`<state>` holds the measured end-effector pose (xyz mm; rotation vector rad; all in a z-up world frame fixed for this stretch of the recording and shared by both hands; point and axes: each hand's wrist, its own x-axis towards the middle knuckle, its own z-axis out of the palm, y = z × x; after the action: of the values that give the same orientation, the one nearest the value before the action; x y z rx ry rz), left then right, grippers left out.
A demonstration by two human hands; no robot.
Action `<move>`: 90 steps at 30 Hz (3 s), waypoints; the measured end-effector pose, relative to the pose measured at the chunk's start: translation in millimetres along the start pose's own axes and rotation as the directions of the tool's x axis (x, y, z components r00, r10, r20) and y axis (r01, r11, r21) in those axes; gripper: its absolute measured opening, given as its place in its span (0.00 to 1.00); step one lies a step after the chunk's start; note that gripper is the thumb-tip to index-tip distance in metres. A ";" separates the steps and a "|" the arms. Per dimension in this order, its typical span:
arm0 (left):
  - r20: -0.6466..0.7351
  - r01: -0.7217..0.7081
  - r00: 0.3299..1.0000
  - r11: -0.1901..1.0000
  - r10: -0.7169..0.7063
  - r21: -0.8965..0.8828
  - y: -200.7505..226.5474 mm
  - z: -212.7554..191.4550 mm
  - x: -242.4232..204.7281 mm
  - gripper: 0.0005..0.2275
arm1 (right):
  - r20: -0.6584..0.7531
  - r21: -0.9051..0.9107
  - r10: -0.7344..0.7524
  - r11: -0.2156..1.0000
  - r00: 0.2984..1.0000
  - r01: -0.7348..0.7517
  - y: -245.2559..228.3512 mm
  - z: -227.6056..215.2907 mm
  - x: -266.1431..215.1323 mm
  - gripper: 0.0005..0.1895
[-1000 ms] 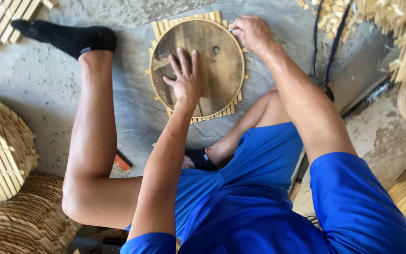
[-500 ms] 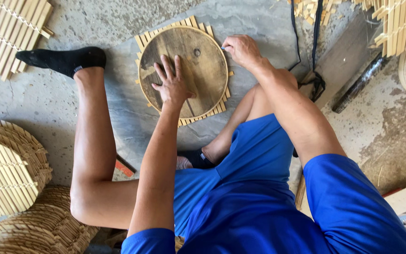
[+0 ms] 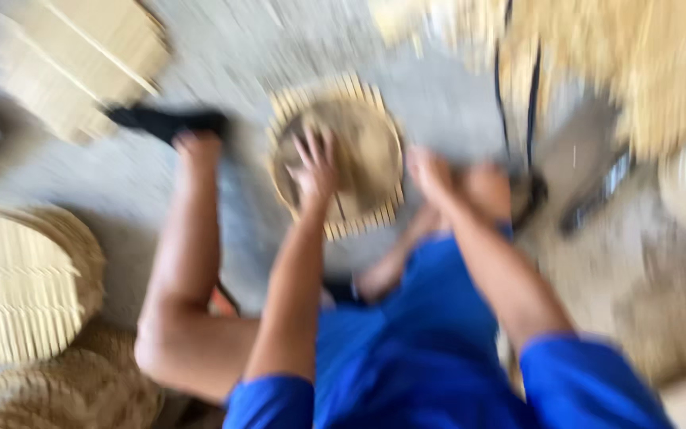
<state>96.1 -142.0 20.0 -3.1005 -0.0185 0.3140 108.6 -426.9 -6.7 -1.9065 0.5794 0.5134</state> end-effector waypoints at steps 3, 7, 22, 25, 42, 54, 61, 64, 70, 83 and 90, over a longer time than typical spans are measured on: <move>0.272 0.088 0.961 0.990 -0.054 -0.114 5.8 -2.3 3.7 0.32 | 0.057 -0.627 -0.454 0.677 0.889 0.386 -10.0 0.5 -18.2 0.12; 0.434 0.095 0.901 0.978 -0.005 -0.186 9.6 -3.2 -13.4 0.60 | 0.112 -0.643 -0.567 0.585 0.816 0.495 -17.9 5.4 -42.7 0.08; 0.390 0.092 0.921 0.969 0.004 -0.228 2.8 -26.6 -22.4 0.50 | 0.342 -0.403 -0.480 0.702 0.808 0.587 -20.3 44.0 -104.8 0.14; 0.308 0.181 0.950 0.903 -0.058 -0.390 8.9 -3.7 -11.6 0.33 | 0.471 -0.430 -0.647 0.425 0.600 0.796 4.7 77.3 -93.5 0.01; 0.334 0.213 0.938 0.917 -0.096 -0.336 17.9 -14.8 -8.3 0.35 | 0.531 -0.345 -0.671 0.387 0.518 0.855 -53.7 244.9 -161.3 0.07; 0.341 0.216 0.936 0.909 -0.089 -0.356 13.1 -20.0 -10.0 0.35 | 0.492 -0.532 -0.554 0.419 0.671 0.736 -58.8 246.4 -169.1 0.07; 0.376 0.236 0.922 0.901 -0.090 -0.363 14.4 -21.4 -7.7 0.36 | 0.585 -0.297 -0.679 0.329 0.444 0.896 -42.3 197.1 -197.1 0.07; 0.370 0.248 0.923 0.895 -0.102 -0.371 16.5 -18.2 -7.3 0.36 | 0.613 -0.300 -0.638 0.359 0.467 0.884 -44.7 203.3 -194.7 0.07; 0.379 0.245 0.921 0.893 -0.091 -0.379 16.5 -18.5 -5.7 0.36 | 0.614 -0.386 -0.576 0.378 0.540 0.842 -60.9 225.5 -186.3 0.06; 0.361 0.245 0.926 0.902 -0.110 -0.355 24.0 -7.4 -1.3 0.37 | 0.681 -0.362 -0.527 0.361 0.509 0.859 -27.8 186.3 -180.8 0.08; 0.289 0.210 0.950 0.930 -0.121 -0.302 29.5 13.0 -1.0 0.35 | 0.749 -0.416 -0.403 0.332 0.526 0.847 -2.2 142.5 -155.9 0.09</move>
<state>92.7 -171.3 6.7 -3.3201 -0.3785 0.7950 -26.4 -269.4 33.0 -2.3876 -1.0027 0.7413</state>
